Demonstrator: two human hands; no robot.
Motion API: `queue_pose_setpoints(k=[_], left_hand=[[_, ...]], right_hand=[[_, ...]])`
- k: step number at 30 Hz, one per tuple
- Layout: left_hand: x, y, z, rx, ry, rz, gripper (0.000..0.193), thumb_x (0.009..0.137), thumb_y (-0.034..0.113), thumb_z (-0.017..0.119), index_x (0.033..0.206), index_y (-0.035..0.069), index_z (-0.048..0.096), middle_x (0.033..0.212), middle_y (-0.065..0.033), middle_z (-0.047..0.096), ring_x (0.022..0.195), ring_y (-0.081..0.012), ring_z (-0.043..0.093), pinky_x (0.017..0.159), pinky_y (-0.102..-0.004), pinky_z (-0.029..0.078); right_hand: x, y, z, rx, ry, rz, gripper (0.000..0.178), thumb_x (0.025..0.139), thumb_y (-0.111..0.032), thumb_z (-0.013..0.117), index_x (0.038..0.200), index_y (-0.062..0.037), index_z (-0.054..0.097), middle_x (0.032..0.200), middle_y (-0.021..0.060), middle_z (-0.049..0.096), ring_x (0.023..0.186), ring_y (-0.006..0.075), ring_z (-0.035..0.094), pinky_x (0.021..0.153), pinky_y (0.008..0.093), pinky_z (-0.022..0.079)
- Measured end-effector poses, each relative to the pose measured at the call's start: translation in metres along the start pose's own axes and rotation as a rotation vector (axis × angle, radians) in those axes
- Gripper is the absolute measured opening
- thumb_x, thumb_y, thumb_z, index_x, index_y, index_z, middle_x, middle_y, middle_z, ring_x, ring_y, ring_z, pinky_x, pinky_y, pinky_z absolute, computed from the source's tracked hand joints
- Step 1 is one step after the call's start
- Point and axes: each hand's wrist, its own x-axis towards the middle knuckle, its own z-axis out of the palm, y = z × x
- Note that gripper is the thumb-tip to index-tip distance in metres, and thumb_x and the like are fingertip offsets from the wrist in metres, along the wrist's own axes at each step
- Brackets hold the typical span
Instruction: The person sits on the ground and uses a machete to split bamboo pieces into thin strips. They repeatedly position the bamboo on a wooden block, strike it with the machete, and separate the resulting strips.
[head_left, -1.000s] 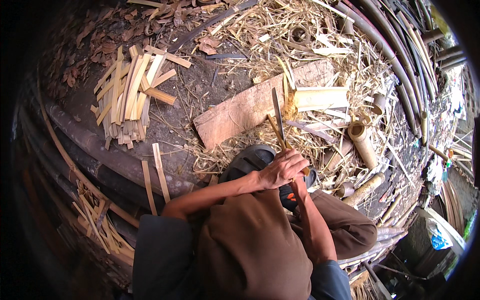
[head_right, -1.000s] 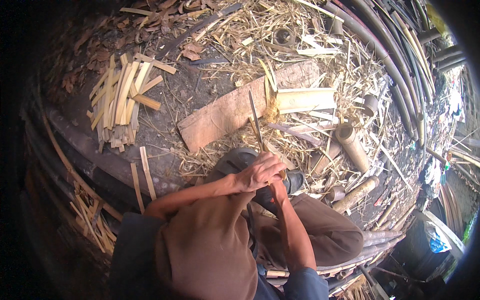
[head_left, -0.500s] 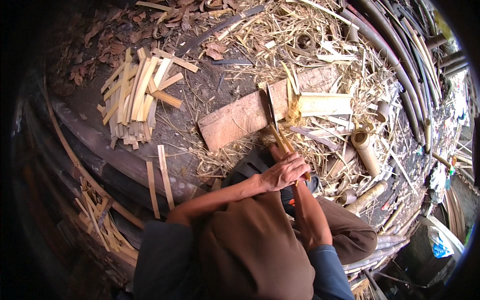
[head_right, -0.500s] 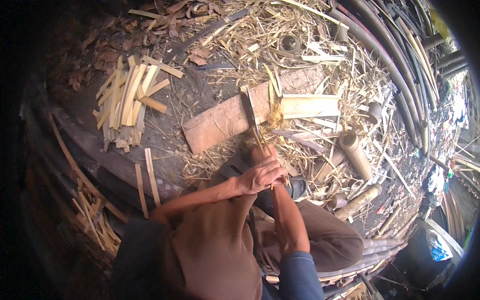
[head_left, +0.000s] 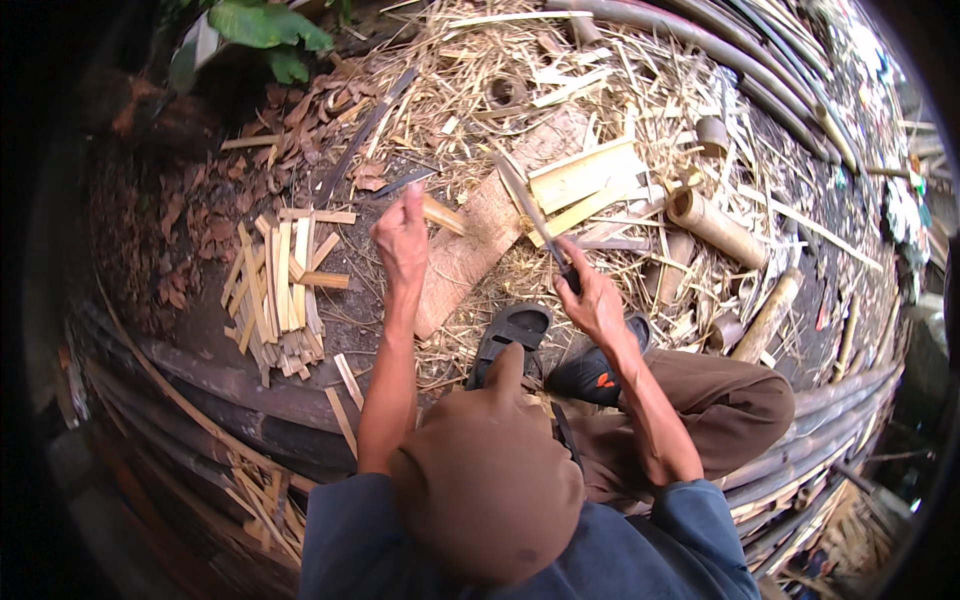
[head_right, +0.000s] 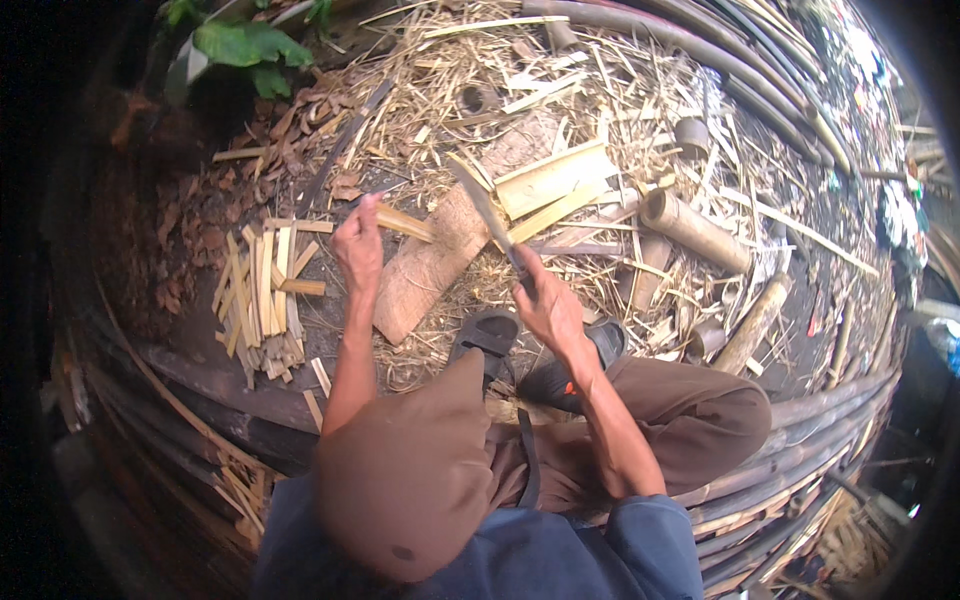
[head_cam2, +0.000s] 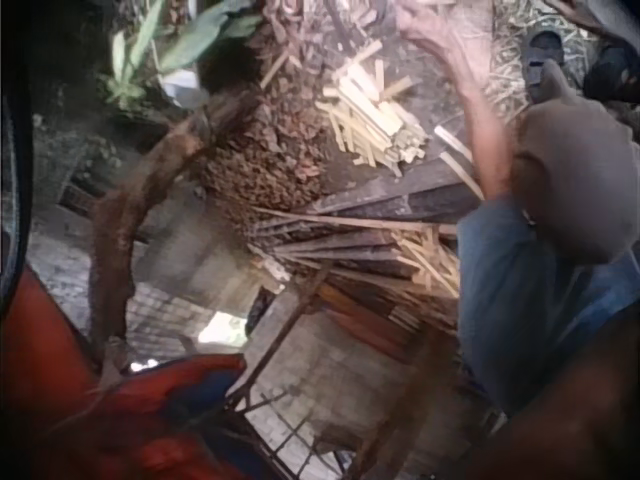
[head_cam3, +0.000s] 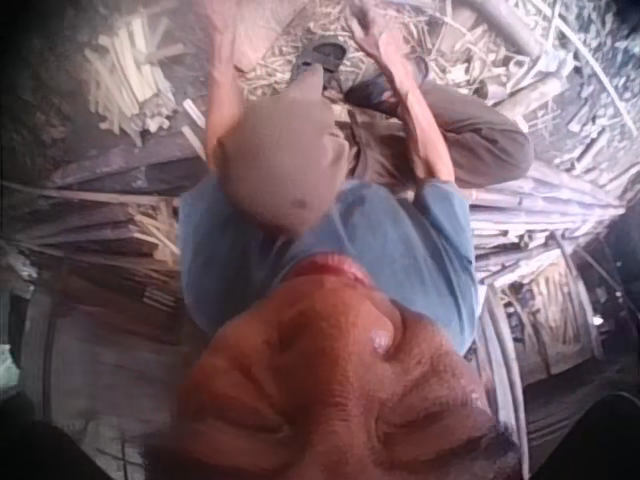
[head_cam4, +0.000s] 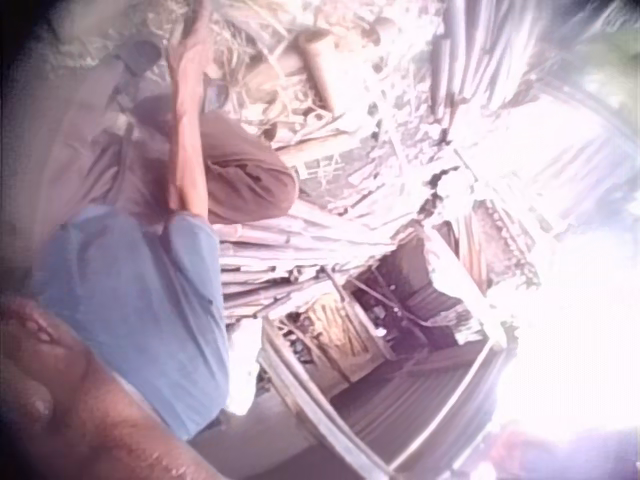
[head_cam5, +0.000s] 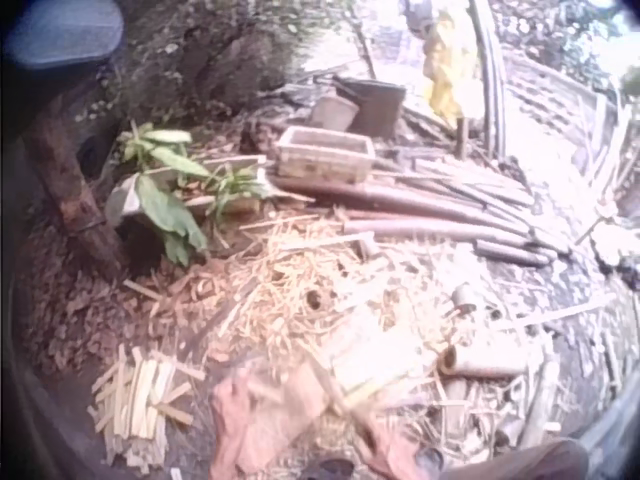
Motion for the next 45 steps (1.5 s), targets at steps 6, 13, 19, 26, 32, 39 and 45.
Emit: queue_pose_setpoints(k=[6, 13, 19, 26, 32, 39, 45], left_hand=[[-0.031, 0.005, -0.008, -0.07, 0.097, -0.002, 0.049, 0.104, 0.035, 0.04, 0.105, -0.005, 0.068, 0.085, -0.0169, 0.071, 0.071, -0.0229, 0.069, 0.063, -0.0332, 0.057], [-0.068, 0.009, -0.013, -0.163, 0.069, -0.196, 0.051, 0.104, 0.033, 0.036, 0.117, -0.01, 0.06, 0.093, -0.0213, 0.068, 0.085, -0.0267, 0.069, 0.072, -0.0362, 0.062], [-0.075, 0.005, -0.007, -0.035, 0.137, 0.017, 0.052, 0.105, 0.032, 0.034, 0.116, -0.013, 0.059, 0.097, -0.0242, 0.066, 0.084, -0.0297, 0.07, 0.072, -0.0359, 0.063], [-0.09, 0.031, -0.015, 0.171, -0.047, -0.21, 0.059, 0.105, 0.033, 0.031, 0.101, -0.018, 0.06, 0.085, -0.0238, 0.069, 0.082, -0.0332, 0.071, 0.076, -0.0363, 0.061], [-0.086, 0.004, -0.008, -0.13, 0.101, -0.245, 0.064, 0.104, 0.036, 0.03, 0.095, -0.021, 0.058, 0.083, -0.0242, 0.068, 0.083, -0.0323, 0.071, 0.073, -0.0364, 0.06], [-0.083, -0.024, -0.015, 0.267, 0.1, -0.191, 0.065, 0.103, 0.036, 0.03, 0.089, -0.019, 0.062, 0.077, -0.0259, 0.068, 0.077, -0.0318, 0.07, 0.069, -0.0369, 0.058], [-0.078, -0.006, -0.008, 0.256, 0.136, -0.144, 0.064, 0.102, 0.035, 0.031, 0.078, -0.016, 0.062, 0.069, -0.0314, 0.06, 0.071, -0.0453, 0.06, 0.068, -0.0502, 0.046]], right_hand=[[-0.063, 0.027, 0.085, 0.27, 0.092, 0.013, 0.054, 0.096, -0.022, 0.056, 0.146, -0.0178, 0.038, 0.088, 0.0256, 0.067, 0.083, 0.0414, 0.066, 0.072, 0.0465, 0.05], [-0.071, -0.017, 0.085, 0.432, -0.116, 0.126, 0.043, 0.099, -0.039, 0.047, 0.115, 0.0011, 0.049, 0.077, 0.0351, 0.06, 0.08, 0.0531, 0.06, 0.071, 0.0567, 0.044], [-0.073, -0.023, 0.092, 0.402, -0.113, 0.035, 0.044, 0.099, -0.039, 0.047, 0.095, 0.0048, 0.047, 0.068, 0.034, 0.058, 0.071, 0.0539, 0.058, 0.062, 0.0582, 0.043], [-0.078, -0.034, 0.099, 0.457, -0.088, -0.159, 0.039, 0.099, -0.038, 0.048, 0.096, 0.0006, 0.049, 0.067, 0.0329, 0.057, 0.071, 0.053, 0.058, 0.06, 0.0574, 0.043], [-0.07, -0.033, 0.097, 0.474, -0.131, 0.019, 0.04, 0.099, -0.038, 0.048, 0.09, 0.001, 0.052, 0.067, 0.032, 0.058, 0.071, 0.0532, 0.058, 0.063, 0.0566, 0.045], [-0.066, -0.023, 0.105, 0.478, -0.165, 0.079, 0.041, 0.099, -0.04, 0.047, 0.09, 0.0001, 0.053, 0.07, 0.0331, 0.058, 0.074, 0.0529, 0.059, 0.063, 0.0574, 0.044], [-0.062, -0.009, 0.109, 0.486, -0.081, 0.094, 0.043, 0.099, -0.042, 0.047, 0.089, -0.0005, 0.054, 0.07, 0.0317, 0.059, 0.074, 0.0524, 0.059, 0.064, 0.0581, 0.044]])
